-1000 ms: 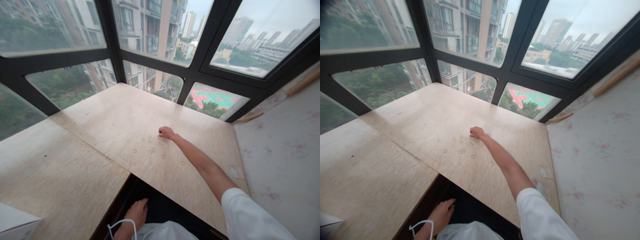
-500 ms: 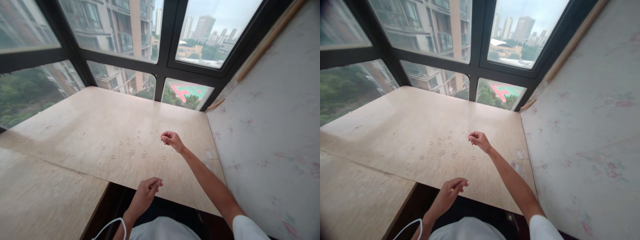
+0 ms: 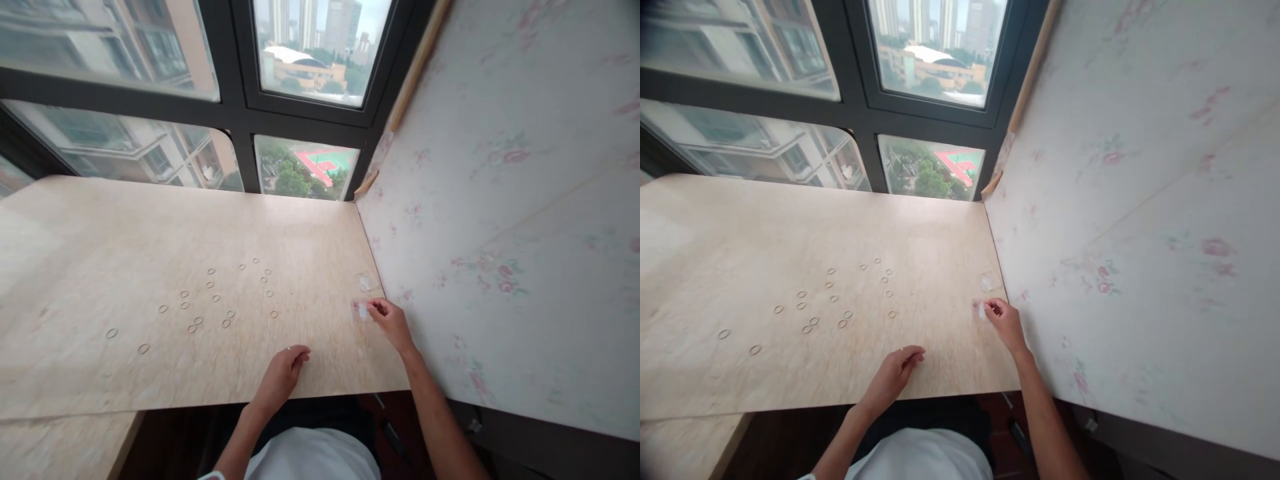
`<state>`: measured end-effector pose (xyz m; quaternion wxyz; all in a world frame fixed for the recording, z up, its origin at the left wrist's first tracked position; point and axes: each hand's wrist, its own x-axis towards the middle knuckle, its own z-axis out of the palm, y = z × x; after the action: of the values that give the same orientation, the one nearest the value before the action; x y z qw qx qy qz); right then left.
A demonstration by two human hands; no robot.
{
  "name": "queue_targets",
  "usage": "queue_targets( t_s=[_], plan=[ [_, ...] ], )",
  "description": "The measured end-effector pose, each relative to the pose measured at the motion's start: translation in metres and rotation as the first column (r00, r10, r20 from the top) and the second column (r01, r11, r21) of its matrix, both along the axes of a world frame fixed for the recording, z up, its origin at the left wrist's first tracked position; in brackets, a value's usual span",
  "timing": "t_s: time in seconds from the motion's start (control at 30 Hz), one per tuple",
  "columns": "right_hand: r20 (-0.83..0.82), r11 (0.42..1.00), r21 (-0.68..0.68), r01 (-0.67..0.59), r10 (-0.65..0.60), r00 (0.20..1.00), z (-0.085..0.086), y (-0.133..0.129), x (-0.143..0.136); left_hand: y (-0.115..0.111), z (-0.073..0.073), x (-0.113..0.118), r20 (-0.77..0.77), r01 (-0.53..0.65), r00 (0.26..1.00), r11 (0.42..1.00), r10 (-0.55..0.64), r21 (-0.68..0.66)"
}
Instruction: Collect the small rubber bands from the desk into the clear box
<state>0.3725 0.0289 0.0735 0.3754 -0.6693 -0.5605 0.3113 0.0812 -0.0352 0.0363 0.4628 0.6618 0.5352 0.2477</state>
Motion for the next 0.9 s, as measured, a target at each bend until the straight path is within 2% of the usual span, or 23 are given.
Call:
queue_targets(
  t_s=[0.1, 0.27, 0.43, 0.6, 0.73, 0.9],
  plan=[
    [0.137, 0.999, 0.034, -0.007, 0.002, 0.991, -0.002, 0.001, 0.006, 0.001, 0.000, 0.006, 0.000, 0.022, 1.000, 0.999, -0.022, 0.026],
    [0.308, 0.992, 0.064, -0.105, 0.080, 0.948, -0.007, 0.015, 0.002, 0.000, 0.008, 0.014, -0.015, 0.079, 0.997, 0.997, -0.079, 0.022],
    [0.324, 0.988, 0.080, -0.130, 0.097, 0.941, -0.007, 0.018, 0.007, -0.002, 0.013, 0.019, -0.028, 0.063, 0.998, 0.998, -0.063, 0.003],
    [0.275, 0.985, 0.118, -0.129, 0.092, 0.957, 0.004, 0.006, 0.006, -0.001, 0.017, 0.016, -0.040, 0.042, 0.998, 0.999, -0.041, 0.009],
    [0.215, 0.980, 0.109, -0.168, 0.142, 0.966, 0.007, -0.013, -0.017, 0.004, 0.017, 0.006, -0.054, -0.014, 0.998, 0.999, 0.017, 0.051],
    [0.117, 0.919, 0.013, -0.395, 0.391, 0.913, -0.011, -0.042, -0.063, 0.018, 0.013, -0.019, -0.018, -0.135, 0.990, 0.982, 0.139, 0.134]
  ],
)
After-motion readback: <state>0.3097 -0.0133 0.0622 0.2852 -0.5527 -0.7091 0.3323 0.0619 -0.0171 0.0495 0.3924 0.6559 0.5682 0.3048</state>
